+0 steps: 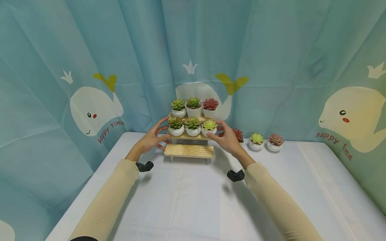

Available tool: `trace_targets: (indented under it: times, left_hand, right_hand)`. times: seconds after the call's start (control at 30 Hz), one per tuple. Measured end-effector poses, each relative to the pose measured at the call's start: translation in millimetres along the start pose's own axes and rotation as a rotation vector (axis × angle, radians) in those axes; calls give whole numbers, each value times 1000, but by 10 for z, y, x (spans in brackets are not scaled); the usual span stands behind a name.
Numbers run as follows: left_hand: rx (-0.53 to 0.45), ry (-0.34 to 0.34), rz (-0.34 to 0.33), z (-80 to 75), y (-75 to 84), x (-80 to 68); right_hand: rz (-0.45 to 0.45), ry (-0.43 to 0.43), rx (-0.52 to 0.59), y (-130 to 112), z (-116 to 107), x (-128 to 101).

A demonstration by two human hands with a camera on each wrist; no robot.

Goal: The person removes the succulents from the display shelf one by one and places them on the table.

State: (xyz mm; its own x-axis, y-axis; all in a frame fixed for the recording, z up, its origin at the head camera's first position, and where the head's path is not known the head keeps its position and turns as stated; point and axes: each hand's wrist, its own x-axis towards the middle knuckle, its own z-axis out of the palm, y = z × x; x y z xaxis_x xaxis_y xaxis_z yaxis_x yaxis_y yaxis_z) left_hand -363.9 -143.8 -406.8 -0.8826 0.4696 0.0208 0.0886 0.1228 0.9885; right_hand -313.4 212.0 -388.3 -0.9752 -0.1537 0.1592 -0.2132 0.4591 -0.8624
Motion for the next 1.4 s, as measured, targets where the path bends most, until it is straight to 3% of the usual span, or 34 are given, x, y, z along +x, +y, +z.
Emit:
trace_targets:
  times: [1.4]
  left_hand:
    - [-3, -4, -12, -3, 3, 1]
  right_hand:
    - [7, 19, 19, -37, -19, -28]
